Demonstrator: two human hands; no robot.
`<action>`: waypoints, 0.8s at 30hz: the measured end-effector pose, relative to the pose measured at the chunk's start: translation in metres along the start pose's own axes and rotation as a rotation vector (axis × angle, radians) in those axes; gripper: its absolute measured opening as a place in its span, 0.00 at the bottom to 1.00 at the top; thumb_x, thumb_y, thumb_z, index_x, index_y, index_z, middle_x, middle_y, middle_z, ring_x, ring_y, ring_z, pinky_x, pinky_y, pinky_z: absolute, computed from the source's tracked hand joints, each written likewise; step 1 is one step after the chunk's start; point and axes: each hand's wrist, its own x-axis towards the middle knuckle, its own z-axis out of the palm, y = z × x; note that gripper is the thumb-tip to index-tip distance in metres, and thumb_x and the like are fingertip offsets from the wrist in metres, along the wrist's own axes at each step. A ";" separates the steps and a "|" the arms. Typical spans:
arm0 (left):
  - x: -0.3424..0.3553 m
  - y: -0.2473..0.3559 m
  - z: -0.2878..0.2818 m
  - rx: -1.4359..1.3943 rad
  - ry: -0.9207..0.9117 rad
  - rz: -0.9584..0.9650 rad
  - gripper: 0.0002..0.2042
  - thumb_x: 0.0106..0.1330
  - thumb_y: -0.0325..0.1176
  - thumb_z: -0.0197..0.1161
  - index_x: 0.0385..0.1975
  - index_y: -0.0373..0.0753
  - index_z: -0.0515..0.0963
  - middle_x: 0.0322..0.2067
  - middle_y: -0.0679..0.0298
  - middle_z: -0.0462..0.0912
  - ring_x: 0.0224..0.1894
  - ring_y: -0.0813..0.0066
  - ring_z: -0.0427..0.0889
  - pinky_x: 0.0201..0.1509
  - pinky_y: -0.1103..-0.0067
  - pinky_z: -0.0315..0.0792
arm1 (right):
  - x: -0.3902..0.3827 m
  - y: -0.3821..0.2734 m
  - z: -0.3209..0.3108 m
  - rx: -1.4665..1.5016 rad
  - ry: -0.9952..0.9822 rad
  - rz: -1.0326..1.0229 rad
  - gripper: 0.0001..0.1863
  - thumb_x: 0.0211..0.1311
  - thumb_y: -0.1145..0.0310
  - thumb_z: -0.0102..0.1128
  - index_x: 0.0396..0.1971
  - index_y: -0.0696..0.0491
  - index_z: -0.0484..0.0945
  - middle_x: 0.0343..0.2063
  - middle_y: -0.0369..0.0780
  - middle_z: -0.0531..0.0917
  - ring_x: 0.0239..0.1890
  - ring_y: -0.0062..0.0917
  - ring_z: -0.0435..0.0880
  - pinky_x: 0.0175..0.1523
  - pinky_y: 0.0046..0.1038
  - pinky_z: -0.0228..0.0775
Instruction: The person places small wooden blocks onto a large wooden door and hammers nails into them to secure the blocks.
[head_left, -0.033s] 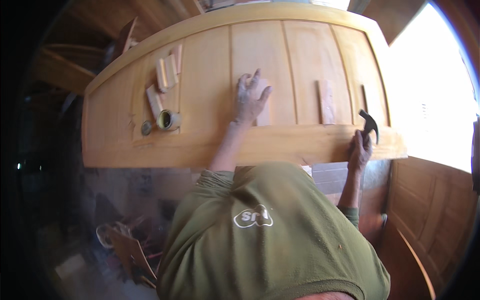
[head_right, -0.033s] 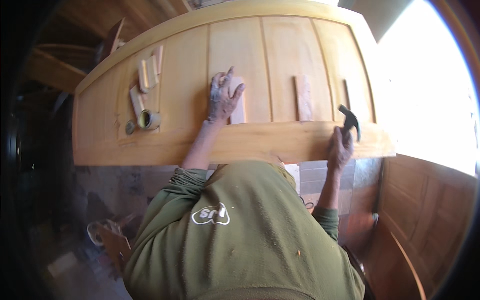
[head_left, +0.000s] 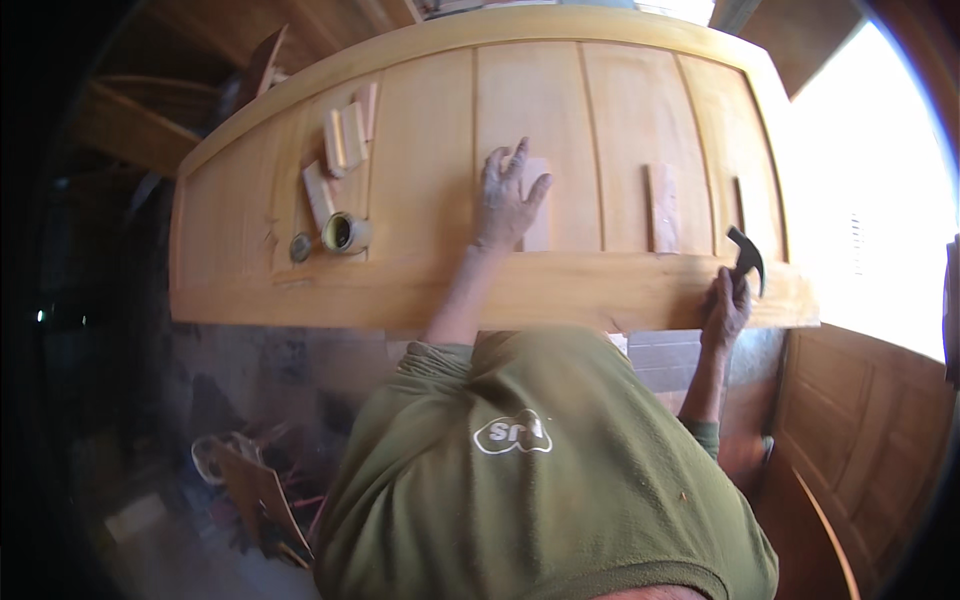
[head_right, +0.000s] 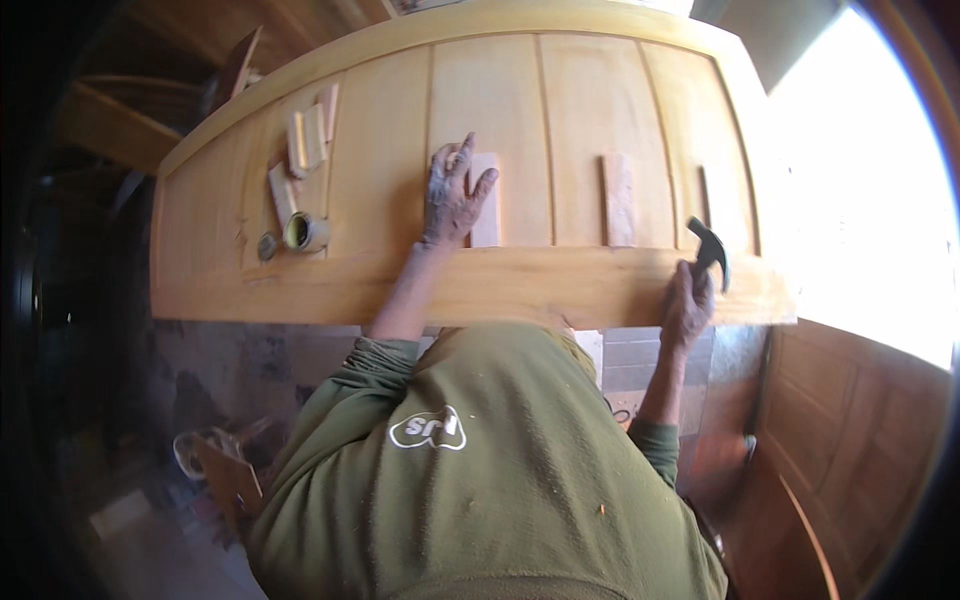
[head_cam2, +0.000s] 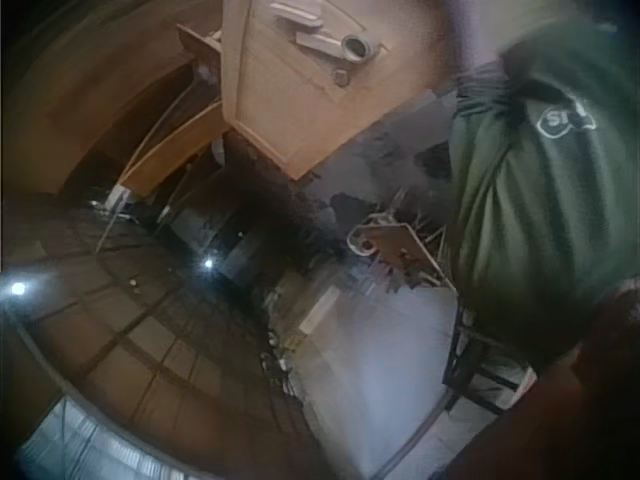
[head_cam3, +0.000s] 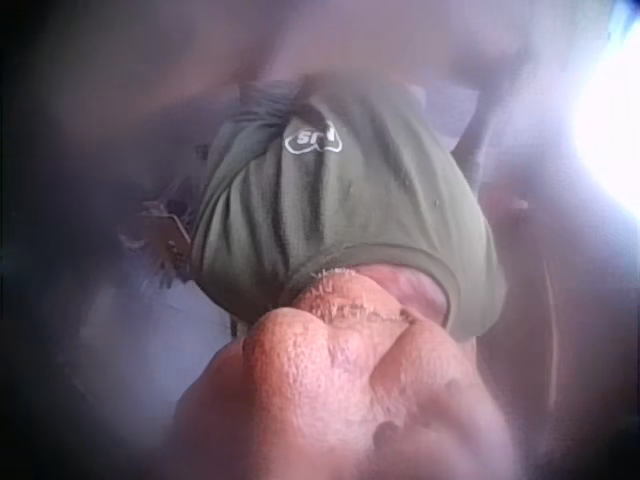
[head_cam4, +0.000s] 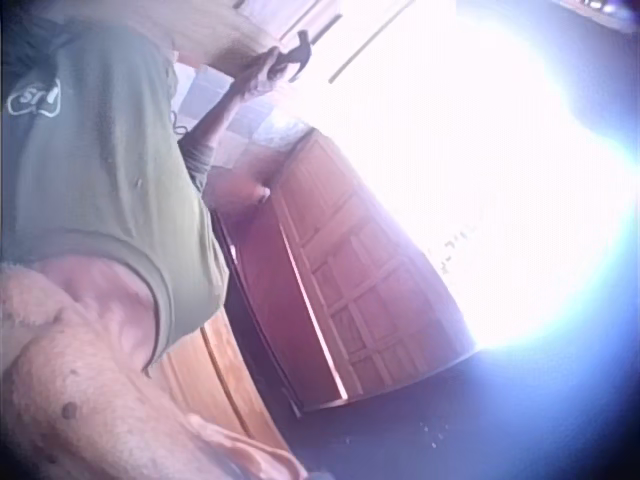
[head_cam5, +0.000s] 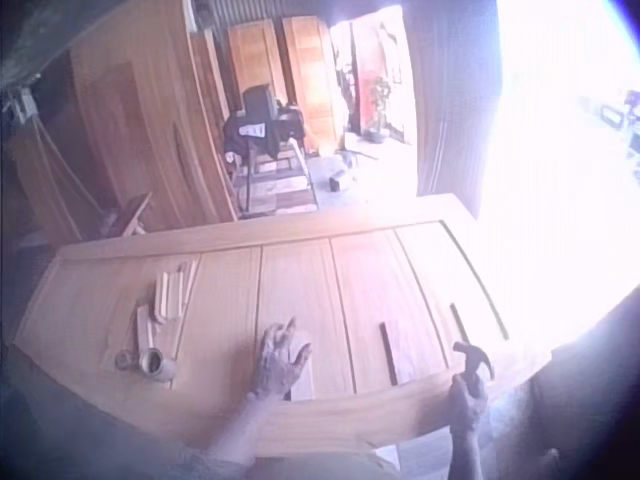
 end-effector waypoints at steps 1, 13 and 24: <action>-0.004 0.004 -0.013 -0.041 -0.007 -0.034 0.25 0.73 0.45 0.69 0.65 0.40 0.78 0.60 0.47 0.76 0.60 0.50 0.79 0.63 0.61 0.77 | 0.000 0.002 -0.001 0.002 -0.016 -0.015 0.06 0.77 0.64 0.66 0.39 0.47 0.79 0.23 0.27 0.74 0.21 0.11 0.71 0.25 0.16 0.63; -0.072 -0.054 -0.205 0.485 0.338 -0.219 0.04 0.70 0.30 0.67 0.41 0.40 0.83 0.43 0.58 0.86 0.50 0.54 0.83 0.57 0.61 0.76 | -0.001 0.001 0.002 -0.051 -0.035 -0.056 0.09 0.78 0.64 0.65 0.36 0.50 0.78 0.22 0.31 0.75 0.20 0.13 0.71 0.26 0.19 0.62; -0.050 -0.300 -0.301 0.499 0.589 -0.774 0.06 0.70 0.34 0.67 0.39 0.45 0.90 0.37 0.56 0.91 0.41 0.54 0.89 0.46 0.60 0.82 | 0.002 0.001 0.009 -0.082 0.136 -0.034 0.11 0.76 0.60 0.68 0.36 0.48 0.78 0.22 0.29 0.75 0.20 0.13 0.72 0.25 0.18 0.63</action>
